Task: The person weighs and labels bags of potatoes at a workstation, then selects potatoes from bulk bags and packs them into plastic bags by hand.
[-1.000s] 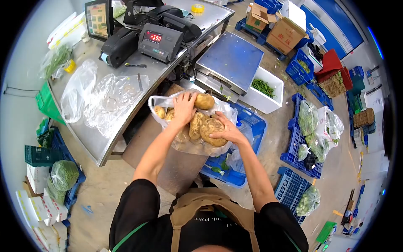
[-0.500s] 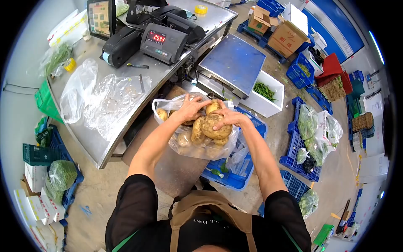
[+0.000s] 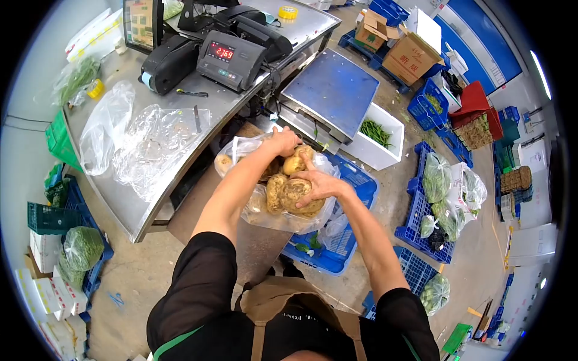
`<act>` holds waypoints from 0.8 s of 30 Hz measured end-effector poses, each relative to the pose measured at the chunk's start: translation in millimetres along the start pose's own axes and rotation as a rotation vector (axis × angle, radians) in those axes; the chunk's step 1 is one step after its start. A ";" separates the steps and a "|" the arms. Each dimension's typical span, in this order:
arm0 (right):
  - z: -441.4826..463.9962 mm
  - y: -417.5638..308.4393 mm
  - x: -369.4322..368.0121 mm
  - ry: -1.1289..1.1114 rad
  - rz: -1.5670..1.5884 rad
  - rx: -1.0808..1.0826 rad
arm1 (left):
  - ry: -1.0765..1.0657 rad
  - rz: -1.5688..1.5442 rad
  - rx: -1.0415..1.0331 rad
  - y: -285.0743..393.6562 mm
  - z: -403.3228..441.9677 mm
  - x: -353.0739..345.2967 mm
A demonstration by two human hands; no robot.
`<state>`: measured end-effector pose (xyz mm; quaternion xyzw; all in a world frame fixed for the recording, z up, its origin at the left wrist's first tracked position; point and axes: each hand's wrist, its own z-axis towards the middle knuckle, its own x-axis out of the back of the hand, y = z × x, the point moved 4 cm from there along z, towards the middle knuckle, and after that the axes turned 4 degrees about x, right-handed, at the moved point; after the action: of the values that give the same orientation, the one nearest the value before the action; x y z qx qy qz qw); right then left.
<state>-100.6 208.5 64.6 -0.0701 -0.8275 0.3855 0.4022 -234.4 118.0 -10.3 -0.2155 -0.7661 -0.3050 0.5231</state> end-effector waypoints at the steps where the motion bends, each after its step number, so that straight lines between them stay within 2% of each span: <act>1: -0.4 3.3 -2.5 0.042 0.018 0.029 | -0.016 -0.092 0.014 0.2 7.8 -1.8; 2: -2.1 5.3 -4.2 0.086 0.039 0.059 | -0.036 -0.182 0.027 -0.4 15.7 -3.6; 3: -6.6 6.3 -3.3 0.168 0.128 0.047 | -0.145 -0.209 0.054 4.0 17.5 -1.1; 6: -18.5 32.2 -6.7 0.400 0.344 0.060 | -0.181 -0.496 -0.190 12.9 18.6 -8.5; 7: -23.1 38.5 -8.5 0.466 0.417 -0.010 | -0.151 -0.536 -0.264 14.5 17.2 -11.0; 10: -23.2 42.0 -3.9 0.397 0.460 0.071 | -0.201 -0.466 -0.366 10.2 -2.5 1.4; 11: -20.7 30.6 1.1 0.284 0.468 0.072 | -0.262 -0.195 -0.239 12.9 -13.5 14.2; 14: -12.5 19.9 1.3 0.226 0.307 0.096 | -0.200 0.208 -0.218 2.8 -35.8 14.4; 15: -9.9 20.5 0.5 0.199 0.283 0.098 | -0.231 0.116 -0.196 -0.4 -38.9 16.5; 19: -9.8 18.7 -1.1 0.233 0.270 0.112 | -0.122 0.211 -0.141 -9.3 -29.9 11.9; 22: -9.9 12.8 -2.5 0.246 0.220 0.134 | 0.270 0.196 -0.089 -7.9 -28.2 12.3; 24: -8.8 9.5 -5.4 0.259 0.181 0.167 | 0.345 -0.115 0.202 -21.0 -19.4 33.4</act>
<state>-92.5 217.8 58.0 -0.1595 -0.7243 0.4752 0.4734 -247.1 89.8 20.9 -0.0623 -0.7028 -0.2886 0.6472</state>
